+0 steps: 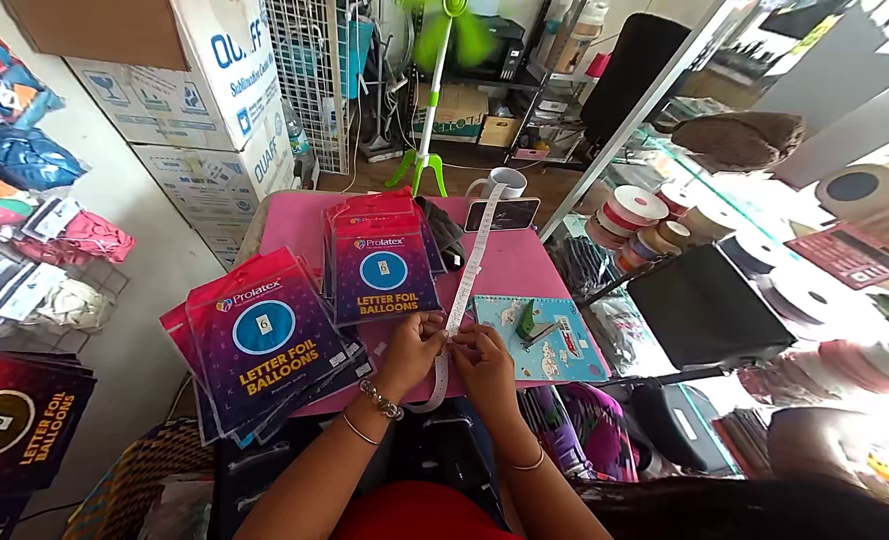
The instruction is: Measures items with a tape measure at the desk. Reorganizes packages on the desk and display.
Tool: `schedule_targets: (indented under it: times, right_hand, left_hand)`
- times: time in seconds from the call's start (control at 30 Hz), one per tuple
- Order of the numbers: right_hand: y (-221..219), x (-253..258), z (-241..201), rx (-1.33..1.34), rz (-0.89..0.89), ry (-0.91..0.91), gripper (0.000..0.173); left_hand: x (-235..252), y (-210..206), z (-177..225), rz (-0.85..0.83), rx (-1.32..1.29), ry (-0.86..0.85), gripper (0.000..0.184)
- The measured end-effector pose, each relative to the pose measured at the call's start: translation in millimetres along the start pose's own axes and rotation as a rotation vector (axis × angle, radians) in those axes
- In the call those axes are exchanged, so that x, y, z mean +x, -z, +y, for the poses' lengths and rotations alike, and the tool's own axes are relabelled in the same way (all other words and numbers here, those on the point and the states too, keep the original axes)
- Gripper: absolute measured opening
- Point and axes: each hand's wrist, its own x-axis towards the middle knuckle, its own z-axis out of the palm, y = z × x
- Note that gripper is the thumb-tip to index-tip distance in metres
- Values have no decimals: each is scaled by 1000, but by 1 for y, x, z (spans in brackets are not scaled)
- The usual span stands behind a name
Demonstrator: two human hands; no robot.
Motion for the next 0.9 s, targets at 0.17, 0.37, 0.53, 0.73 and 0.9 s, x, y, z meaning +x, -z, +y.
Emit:
schedule_targets:
  times: [0.17, 0.37, 0.53, 0.73, 0.9]
  right_hand:
    - [1, -1, 2, 7, 9, 12, 8]
    - [-1, -5, 9, -55, 58, 133, 11]
    - [0, -6, 11, -95, 47, 229, 10]
    - [24, 25, -5, 222, -122, 95, 11]
    - [35, 77, -22, 197, -388, -102, 16]
  left_hand:
    - [-1, 1, 1, -19, -23, -4, 34]
    - [0, 2, 3, -17, -51, 25, 31]
    - [0, 2, 4, 1, -75, 58, 31]
    - [-1, 6, 12, -13, -206, 116, 25]
    - [3, 8, 16, 39, -351, 235, 30]
